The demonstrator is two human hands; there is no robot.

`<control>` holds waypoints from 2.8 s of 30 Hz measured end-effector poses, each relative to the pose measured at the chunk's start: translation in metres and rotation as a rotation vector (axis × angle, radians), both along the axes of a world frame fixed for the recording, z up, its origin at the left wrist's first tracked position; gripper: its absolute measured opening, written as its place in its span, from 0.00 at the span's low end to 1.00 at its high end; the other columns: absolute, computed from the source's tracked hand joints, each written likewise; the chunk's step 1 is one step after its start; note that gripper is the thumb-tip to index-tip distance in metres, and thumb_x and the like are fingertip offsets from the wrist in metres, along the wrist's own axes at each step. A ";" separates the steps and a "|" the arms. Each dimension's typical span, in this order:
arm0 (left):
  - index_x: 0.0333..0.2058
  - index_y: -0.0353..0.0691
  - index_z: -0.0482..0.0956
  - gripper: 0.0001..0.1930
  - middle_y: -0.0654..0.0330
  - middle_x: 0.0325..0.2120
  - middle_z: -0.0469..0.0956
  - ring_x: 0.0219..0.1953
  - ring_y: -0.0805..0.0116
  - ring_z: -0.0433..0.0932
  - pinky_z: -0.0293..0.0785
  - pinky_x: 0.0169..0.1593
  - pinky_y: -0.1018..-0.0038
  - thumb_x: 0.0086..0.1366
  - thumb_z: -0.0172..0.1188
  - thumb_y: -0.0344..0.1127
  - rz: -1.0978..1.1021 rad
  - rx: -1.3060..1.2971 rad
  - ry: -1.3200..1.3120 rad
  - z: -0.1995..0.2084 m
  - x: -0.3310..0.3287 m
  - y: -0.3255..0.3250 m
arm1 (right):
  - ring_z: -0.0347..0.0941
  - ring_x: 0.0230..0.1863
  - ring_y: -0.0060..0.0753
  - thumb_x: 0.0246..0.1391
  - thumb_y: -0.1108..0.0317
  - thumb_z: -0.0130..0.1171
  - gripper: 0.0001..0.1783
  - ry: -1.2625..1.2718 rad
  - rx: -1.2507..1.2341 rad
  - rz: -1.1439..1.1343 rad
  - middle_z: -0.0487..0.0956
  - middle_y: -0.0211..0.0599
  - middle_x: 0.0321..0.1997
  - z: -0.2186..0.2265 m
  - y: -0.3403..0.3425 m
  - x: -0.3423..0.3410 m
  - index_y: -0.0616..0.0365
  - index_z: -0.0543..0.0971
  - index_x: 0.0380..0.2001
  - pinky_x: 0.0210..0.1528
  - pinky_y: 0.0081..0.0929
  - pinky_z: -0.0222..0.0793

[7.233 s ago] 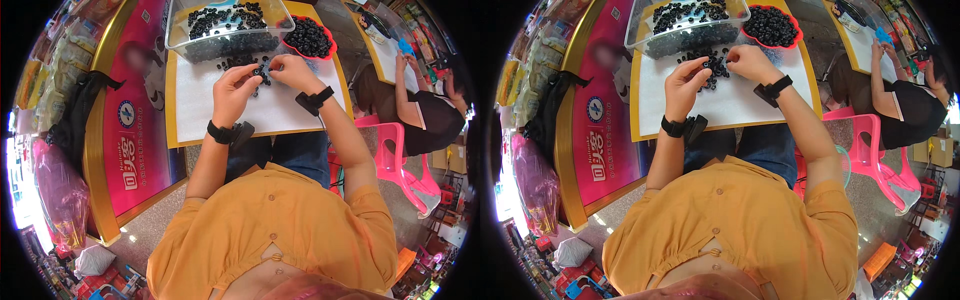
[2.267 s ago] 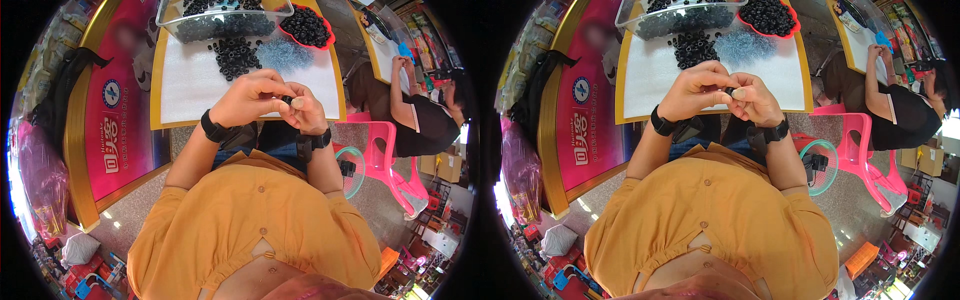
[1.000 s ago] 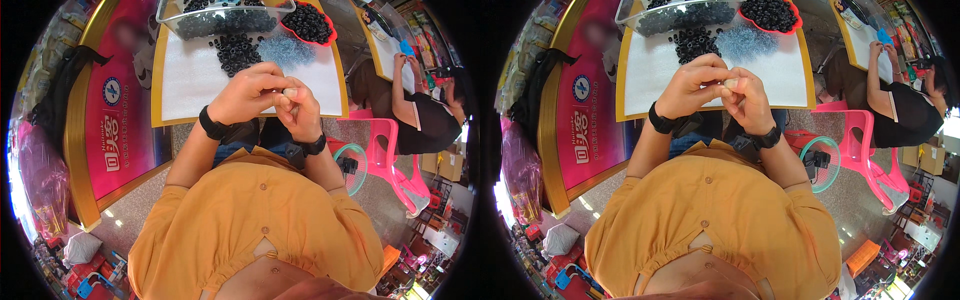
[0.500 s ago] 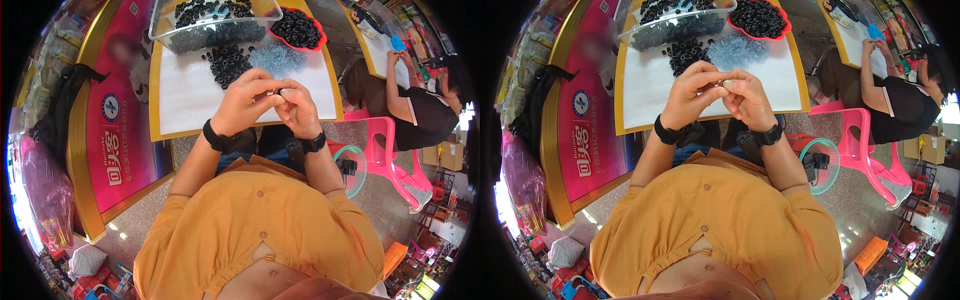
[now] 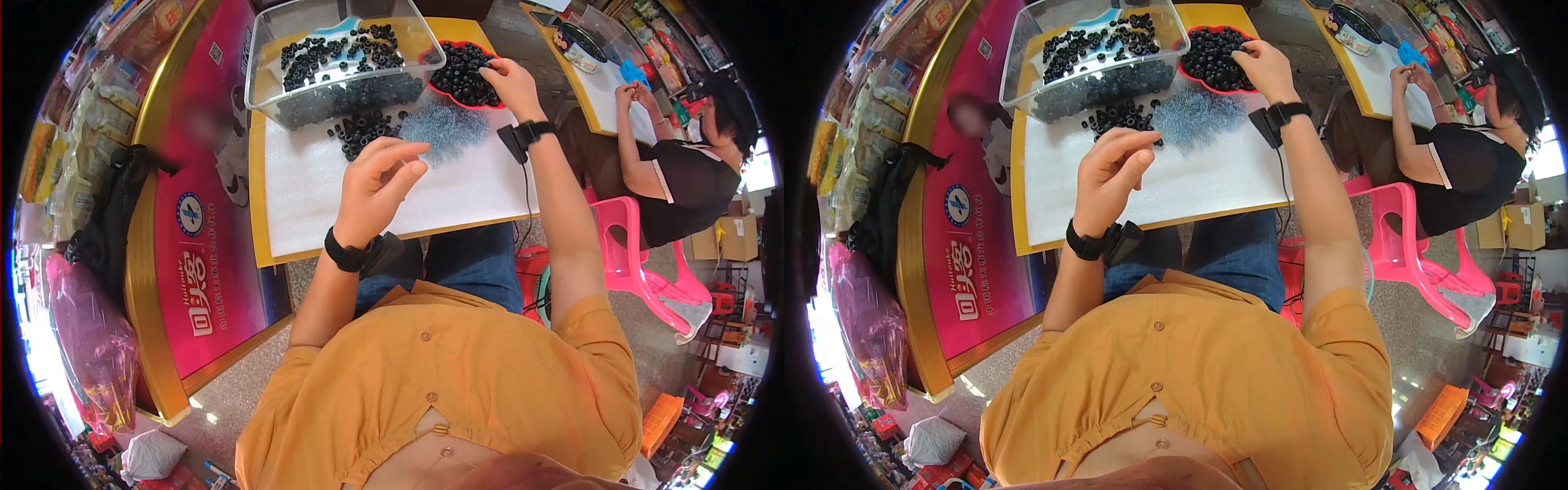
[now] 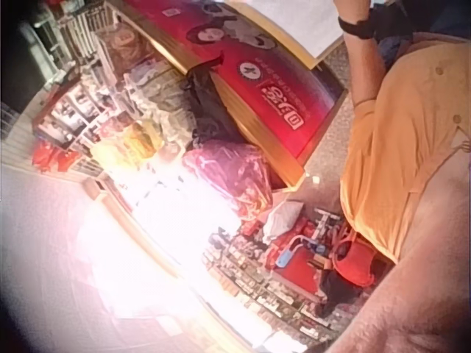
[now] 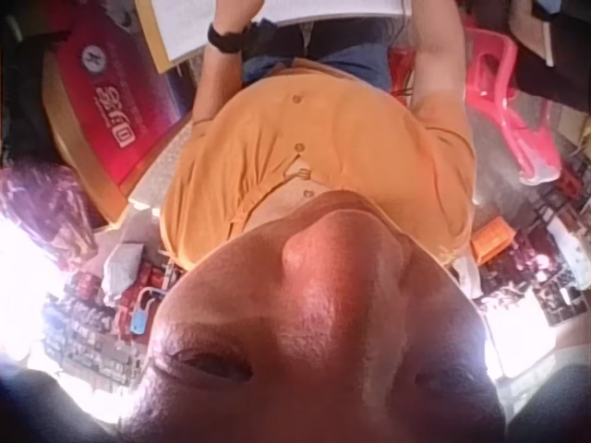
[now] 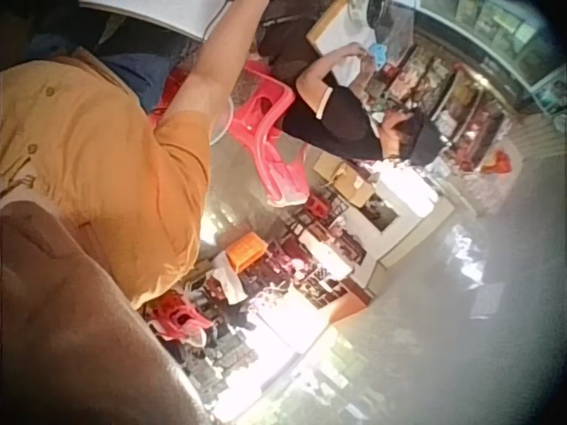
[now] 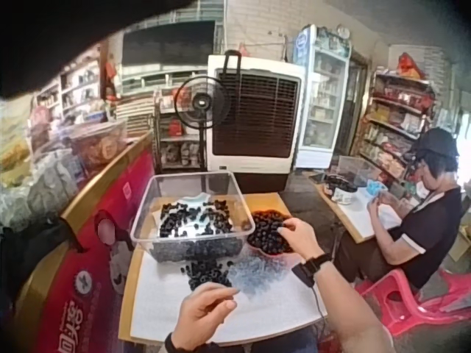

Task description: The person assembles small plastic components by fitting pieces together by hand and sorts parts between containers.

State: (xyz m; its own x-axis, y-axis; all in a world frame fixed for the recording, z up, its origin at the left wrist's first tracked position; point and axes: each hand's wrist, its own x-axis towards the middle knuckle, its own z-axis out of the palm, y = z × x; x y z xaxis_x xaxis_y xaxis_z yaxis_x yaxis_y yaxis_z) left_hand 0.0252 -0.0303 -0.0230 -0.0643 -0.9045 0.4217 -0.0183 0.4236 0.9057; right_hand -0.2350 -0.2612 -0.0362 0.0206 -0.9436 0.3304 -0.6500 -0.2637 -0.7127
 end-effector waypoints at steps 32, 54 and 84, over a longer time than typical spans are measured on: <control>0.45 0.35 0.83 0.13 0.68 0.29 0.76 0.23 0.82 0.68 0.65 0.28 0.83 0.68 0.60 0.37 -0.235 0.543 -0.150 -0.063 -0.024 -0.024 | 0.78 0.37 0.45 0.53 0.63 0.61 0.10 -0.001 -0.037 0.257 0.81 0.43 0.33 -0.047 0.196 0.016 0.56 0.84 0.34 0.40 0.36 0.74; 0.40 0.33 0.84 0.12 0.68 0.22 0.75 0.18 0.81 0.69 0.65 0.22 0.81 0.67 0.61 0.37 0.061 0.548 -0.232 -0.066 -0.037 -0.020 | 0.78 0.33 0.49 0.54 0.60 0.59 0.10 -0.042 -0.109 0.119 0.80 0.42 0.28 -0.079 0.192 0.032 0.53 0.83 0.26 0.34 0.43 0.74; 0.44 0.35 0.83 0.12 0.66 0.28 0.78 0.24 0.79 0.75 0.74 0.28 0.81 0.68 0.61 0.36 -0.120 0.544 0.216 -0.076 -0.023 -0.025 | 0.79 0.45 0.50 0.55 0.58 0.52 0.17 0.416 0.120 0.287 0.83 0.46 0.41 -0.013 0.072 0.119 0.57 0.84 0.35 0.48 0.44 0.75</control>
